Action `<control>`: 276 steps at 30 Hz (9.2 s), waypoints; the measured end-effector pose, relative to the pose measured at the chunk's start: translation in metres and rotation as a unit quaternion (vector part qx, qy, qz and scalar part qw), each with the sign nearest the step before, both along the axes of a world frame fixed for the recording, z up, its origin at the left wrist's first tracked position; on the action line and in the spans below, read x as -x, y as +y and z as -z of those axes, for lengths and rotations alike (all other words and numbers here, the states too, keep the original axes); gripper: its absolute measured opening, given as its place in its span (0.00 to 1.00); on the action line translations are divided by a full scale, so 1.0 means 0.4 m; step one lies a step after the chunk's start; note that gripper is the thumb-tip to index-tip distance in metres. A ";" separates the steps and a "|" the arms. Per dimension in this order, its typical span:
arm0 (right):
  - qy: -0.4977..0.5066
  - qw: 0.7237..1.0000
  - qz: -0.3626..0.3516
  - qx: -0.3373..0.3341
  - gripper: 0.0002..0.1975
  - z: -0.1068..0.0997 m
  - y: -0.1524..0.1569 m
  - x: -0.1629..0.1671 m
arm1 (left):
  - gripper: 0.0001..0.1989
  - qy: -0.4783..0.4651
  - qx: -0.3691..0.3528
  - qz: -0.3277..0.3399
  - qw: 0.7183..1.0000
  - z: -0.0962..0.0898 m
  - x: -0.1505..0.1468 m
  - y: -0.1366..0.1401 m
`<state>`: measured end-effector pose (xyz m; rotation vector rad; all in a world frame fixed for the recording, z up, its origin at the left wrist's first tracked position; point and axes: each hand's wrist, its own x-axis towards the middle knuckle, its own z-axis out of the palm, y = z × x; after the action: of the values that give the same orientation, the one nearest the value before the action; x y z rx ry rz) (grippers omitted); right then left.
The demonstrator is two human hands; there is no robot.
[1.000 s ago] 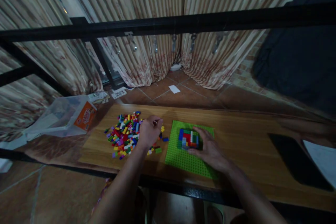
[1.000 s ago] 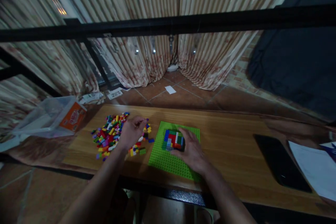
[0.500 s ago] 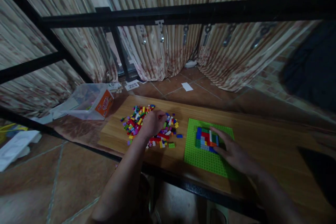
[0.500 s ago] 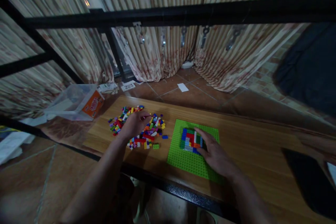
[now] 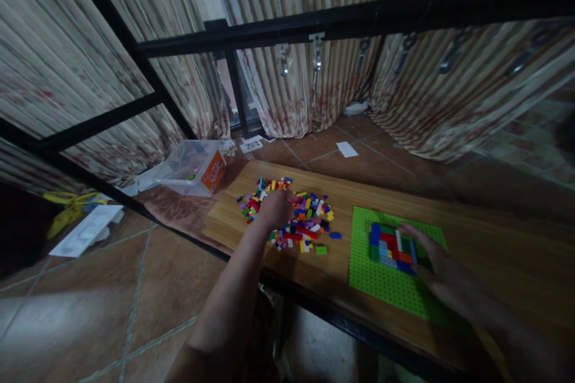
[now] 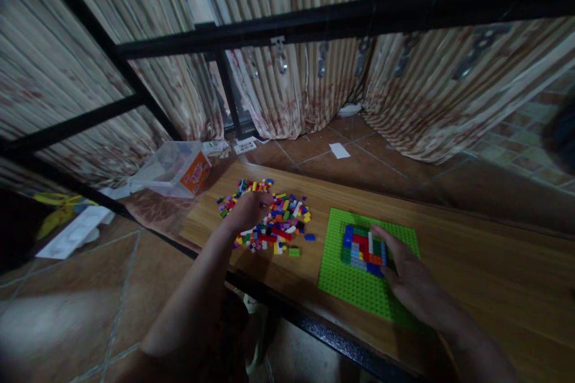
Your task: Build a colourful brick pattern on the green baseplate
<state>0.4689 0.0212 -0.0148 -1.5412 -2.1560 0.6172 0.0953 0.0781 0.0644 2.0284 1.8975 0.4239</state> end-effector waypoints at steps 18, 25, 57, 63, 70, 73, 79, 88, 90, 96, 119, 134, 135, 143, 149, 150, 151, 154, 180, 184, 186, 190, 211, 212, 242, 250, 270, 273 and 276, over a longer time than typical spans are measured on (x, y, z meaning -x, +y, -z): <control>-0.035 0.998 0.042 -0.004 0.33 -0.038 -0.009 0.030 | 0.13 0.125 0.022 0.001 0.992 0.024 -0.050 -0.003; 0.082 0.989 0.104 -0.062 0.22 -0.085 -0.013 0.071 | 0.10 -0.111 0.017 0.094 0.989 0.015 -0.022 0.008; 0.233 0.969 0.082 -0.028 0.09 -0.063 -0.069 0.322 | 0.19 -0.602 0.161 -0.065 0.780 0.024 -0.236 -0.074; 0.252 0.965 0.069 0.005 0.16 -0.053 -0.059 0.392 | 0.18 -0.583 0.129 -0.068 0.800 -0.002 -0.211 -0.051; 0.315 0.941 0.125 -0.008 0.14 -0.052 -0.061 0.380 | 0.15 -0.514 0.122 0.017 0.849 0.021 -0.213 -0.049; 0.343 0.922 0.177 -0.016 0.11 -0.052 -0.055 0.342 | 0.14 -0.468 0.117 0.062 0.874 0.041 -0.218 -0.056; 0.367 0.907 0.206 0.016 0.16 -0.086 -0.048 0.283 | 0.11 -0.458 0.099 0.132 0.873 0.066 -0.256 -0.074; 0.325 0.921 0.216 0.005 0.15 -0.100 -0.073 0.195 | 0.11 -0.432 0.077 0.112 0.891 0.103 -0.342 -0.104; 0.245 0.937 0.245 -0.047 0.15 -0.090 -0.073 0.179 | 0.11 -0.390 0.085 0.103 0.911 0.112 -0.355 -0.112; 0.009 0.959 0.239 -0.153 0.14 -0.059 -0.075 0.190 | 0.16 -0.333 0.126 0.148 0.923 0.128 -0.370 -0.128; 0.116 0.926 0.352 -0.072 0.25 -0.044 -0.038 0.141 | 0.23 -0.237 0.154 0.193 0.940 0.105 -0.374 -0.132; 0.003 0.932 0.363 -0.023 0.32 -0.026 -0.032 0.178 | 0.23 -0.086 0.106 0.231 0.963 0.080 -0.390 -0.150; 0.003 0.931 0.364 -0.020 0.32 -0.025 -0.031 0.178 | 0.23 -0.083 0.104 0.231 0.964 0.082 -0.389 -0.150; 0.009 0.930 0.369 0.007 0.33 -0.023 -0.011 0.166 | 0.25 -0.084 0.093 0.243 0.962 0.104 -0.385 -0.150; 0.021 0.933 0.359 0.006 0.31 -0.026 0.001 0.163 | 0.25 -0.107 0.105 0.229 0.962 0.096 -0.387 -0.152; 0.023 0.933 0.360 0.003 0.31 -0.024 0.001 0.163 | 0.25 -0.115 0.102 0.228 0.961 0.094 -0.383 -0.150; 0.025 0.933 0.360 -0.002 0.31 -0.022 0.001 0.163 | 0.24 -0.125 0.097 0.227 0.961 0.091 -0.377 -0.146; 0.029 0.936 0.349 -0.022 0.31 -0.015 -0.004 0.160 | 0.21 -0.175 0.086 0.220 0.956 0.081 -0.335 -0.116; 0.081 0.948 0.308 0.000 0.24 -0.025 -0.010 0.110 | 0.06 0.056 0.085 0.304 0.947 0.011 -0.128 -0.071; 0.080 0.946 0.313 -0.005 0.24 -0.029 -0.008 0.111 | 0.05 0.102 0.061 0.313 0.942 0.015 -0.139 -0.081; 0.084 0.946 0.312 -0.014 0.24 -0.028 -0.007 0.110 | 0.05 0.096 0.044 0.318 0.942 0.008 -0.149 -0.082; 0.080 0.947 0.311 -0.022 0.22 -0.027 -0.003 0.111 | 0.06 0.031 0.004 0.299 0.954 0.008 -0.203 -0.082; 0.094 0.949 0.300 0.010 0.21 -0.064 -0.012 0.121 | 0.10 -0.095 -0.047 0.233 0.967 0.118 -0.370 -0.064; 0.093 0.949 0.300 0.010 0.21 -0.065 -0.012 0.121 | 0.10 -0.107 -0.045 0.221 0.968 0.122 -0.372 -0.063; 0.083 0.958 0.273 0.010 0.19 -0.064 -0.015 0.124 | 0.07 -0.137 -0.070 0.183 0.971 0.137 -0.377 -0.062; 0.068 0.959 0.275 0.012 0.19 -0.065 -0.016 0.126 | 0.12 -0.153 -0.032 0.157 0.975 0.121 -0.373 -0.069; 0.059 0.965 0.231 -0.106 0.15 -0.068 -0.027 0.135 | 0.08 -0.137 -0.060 0.156 0.976 0.106 -0.364 -0.073; 0.056 0.969 0.191 -0.144 0.14 -0.068 -0.034 0.146 | 0.07 -0.125 -0.062 0.167 0.976 0.100 -0.365 -0.077; 0.045 0.976 0.159 -0.141 0.14 -0.067 -0.040 0.157 | 0.08 -0.112 -0.064 0.172 0.977 0.096 -0.364 -0.080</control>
<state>0.4059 0.0050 0.0119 -1.6168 -1.7861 0.2552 0.2409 0.0462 0.0260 2.2277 1.3865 0.6617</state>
